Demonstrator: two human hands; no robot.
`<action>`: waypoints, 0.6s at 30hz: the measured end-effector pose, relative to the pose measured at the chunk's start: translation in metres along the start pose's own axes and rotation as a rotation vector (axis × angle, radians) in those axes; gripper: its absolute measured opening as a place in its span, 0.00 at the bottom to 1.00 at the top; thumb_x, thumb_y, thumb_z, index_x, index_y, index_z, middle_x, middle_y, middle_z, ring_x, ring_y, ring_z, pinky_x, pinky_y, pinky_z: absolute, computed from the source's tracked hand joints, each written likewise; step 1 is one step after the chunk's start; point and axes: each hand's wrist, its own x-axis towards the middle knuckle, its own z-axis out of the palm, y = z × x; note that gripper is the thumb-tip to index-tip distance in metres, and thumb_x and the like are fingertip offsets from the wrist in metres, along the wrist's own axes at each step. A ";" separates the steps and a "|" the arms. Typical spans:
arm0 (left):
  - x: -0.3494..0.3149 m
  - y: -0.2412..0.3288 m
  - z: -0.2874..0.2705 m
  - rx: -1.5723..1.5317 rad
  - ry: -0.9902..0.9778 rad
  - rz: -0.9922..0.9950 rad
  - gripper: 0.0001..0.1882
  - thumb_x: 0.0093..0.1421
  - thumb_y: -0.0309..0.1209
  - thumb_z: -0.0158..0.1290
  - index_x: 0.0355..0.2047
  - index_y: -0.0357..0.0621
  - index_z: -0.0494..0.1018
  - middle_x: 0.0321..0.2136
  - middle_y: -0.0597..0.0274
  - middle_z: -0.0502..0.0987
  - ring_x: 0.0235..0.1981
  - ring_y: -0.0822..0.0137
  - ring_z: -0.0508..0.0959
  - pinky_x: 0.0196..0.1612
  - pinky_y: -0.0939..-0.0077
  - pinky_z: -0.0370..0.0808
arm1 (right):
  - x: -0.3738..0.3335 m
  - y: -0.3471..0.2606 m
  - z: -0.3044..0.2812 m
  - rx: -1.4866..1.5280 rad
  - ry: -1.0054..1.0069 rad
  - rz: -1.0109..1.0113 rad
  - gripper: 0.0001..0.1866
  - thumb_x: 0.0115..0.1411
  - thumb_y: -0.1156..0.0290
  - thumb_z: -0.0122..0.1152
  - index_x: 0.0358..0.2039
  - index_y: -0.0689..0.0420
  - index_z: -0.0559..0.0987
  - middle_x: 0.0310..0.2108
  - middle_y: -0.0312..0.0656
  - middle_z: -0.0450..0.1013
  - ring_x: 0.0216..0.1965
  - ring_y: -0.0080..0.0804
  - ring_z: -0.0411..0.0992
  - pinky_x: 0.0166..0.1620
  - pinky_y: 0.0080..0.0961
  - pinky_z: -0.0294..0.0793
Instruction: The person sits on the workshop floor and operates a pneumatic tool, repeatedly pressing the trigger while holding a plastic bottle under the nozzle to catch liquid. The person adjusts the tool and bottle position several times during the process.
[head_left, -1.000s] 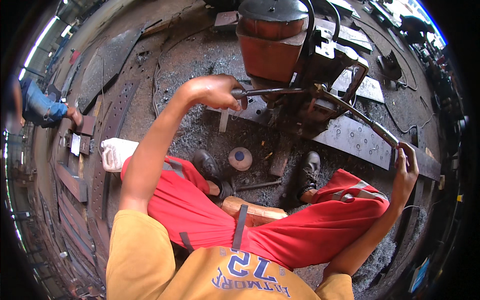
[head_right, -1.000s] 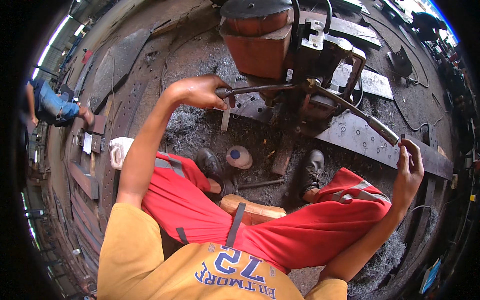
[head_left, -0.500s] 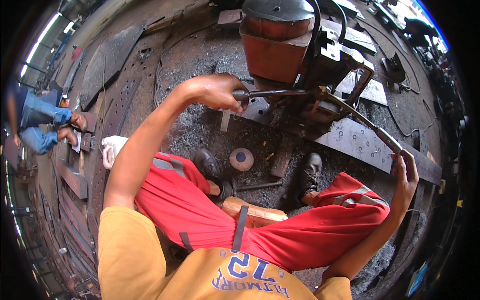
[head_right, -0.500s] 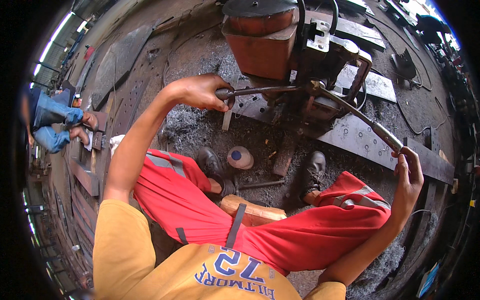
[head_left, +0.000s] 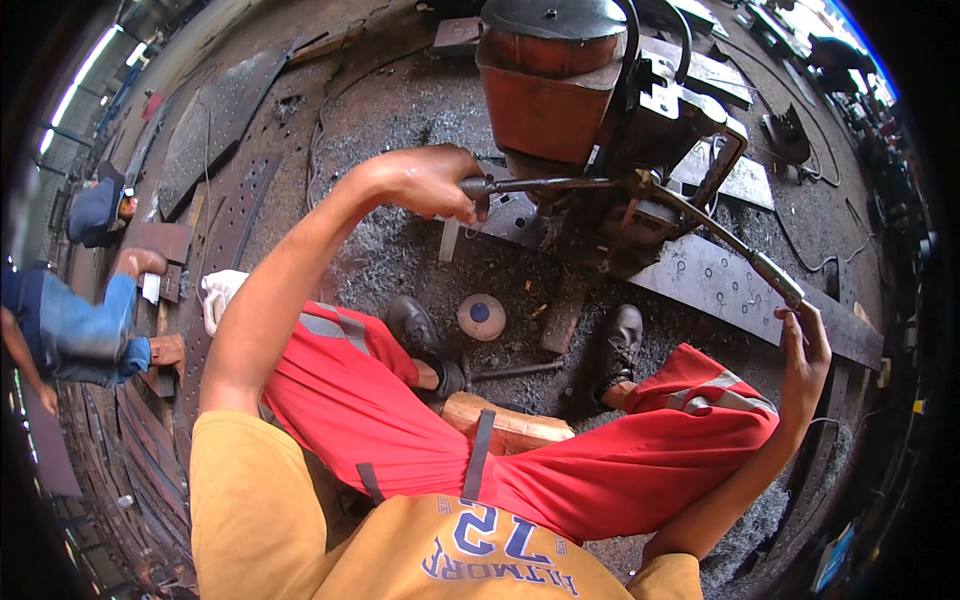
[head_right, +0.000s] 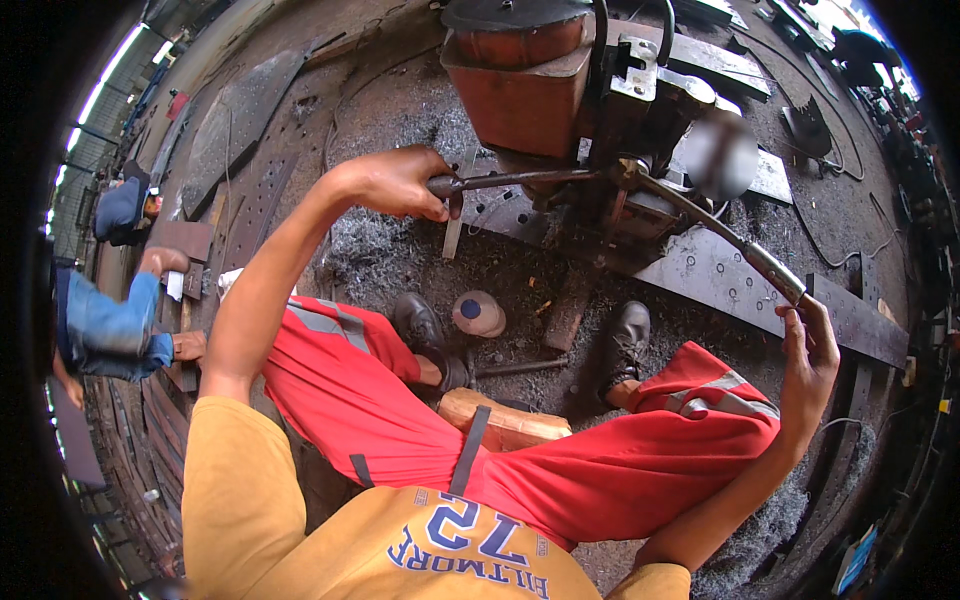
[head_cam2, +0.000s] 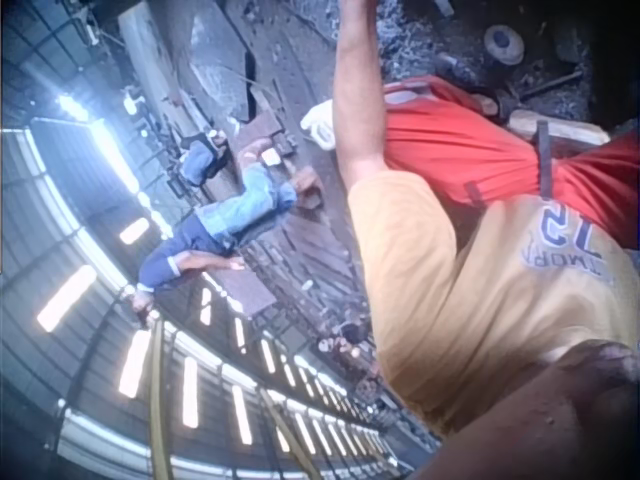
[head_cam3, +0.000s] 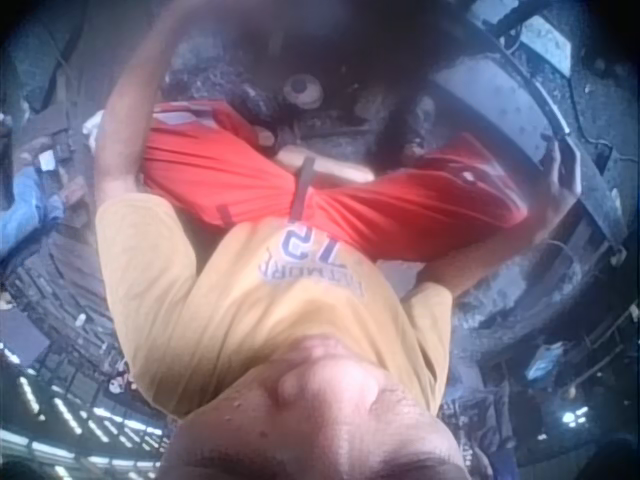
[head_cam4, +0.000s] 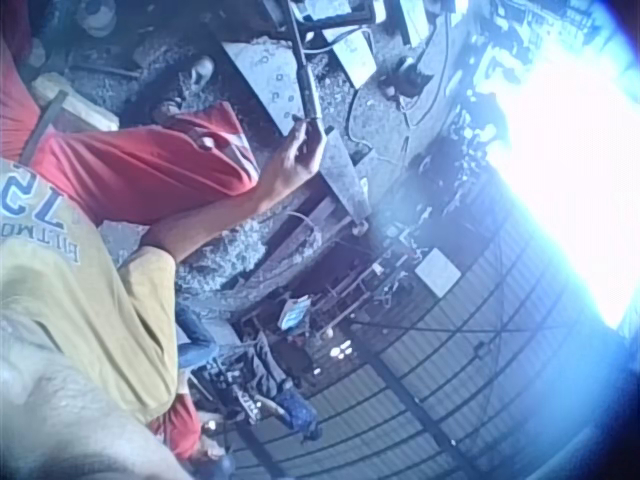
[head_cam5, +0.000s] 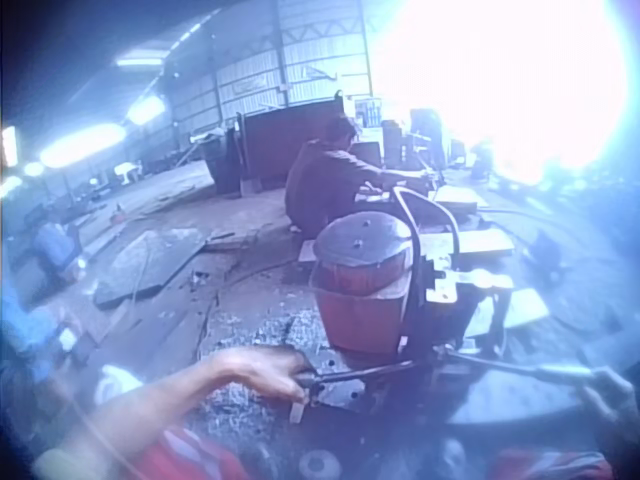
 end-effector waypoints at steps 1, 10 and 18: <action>-0.001 0.002 -0.001 0.005 -0.003 -0.013 0.14 0.52 0.35 0.60 0.37 0.40 0.80 0.22 0.65 0.77 0.23 0.72 0.73 0.27 0.71 0.71 | 0.000 0.000 0.000 -0.004 -0.006 0.001 0.12 0.70 0.71 0.55 0.51 0.59 0.78 0.36 0.30 0.76 0.28 0.11 0.59 0.30 0.14 0.57; 0.002 -0.001 -0.001 -0.017 -0.016 0.026 0.15 0.52 0.33 0.59 0.39 0.39 0.81 0.24 0.63 0.79 0.24 0.72 0.75 0.28 0.71 0.72 | -0.003 -0.001 -0.001 -0.020 -0.049 0.042 0.13 0.70 0.69 0.56 0.52 0.59 0.77 0.37 0.29 0.75 0.29 0.10 0.58 0.30 0.13 0.56; -0.003 0.005 -0.003 0.021 -0.012 0.034 0.16 0.51 0.34 0.58 0.38 0.40 0.82 0.24 0.61 0.80 0.24 0.71 0.76 0.29 0.71 0.73 | -0.005 0.008 0.007 -0.068 -0.107 0.014 0.16 0.69 0.68 0.57 0.54 0.60 0.76 0.38 0.30 0.76 0.33 0.11 0.65 0.32 0.13 0.59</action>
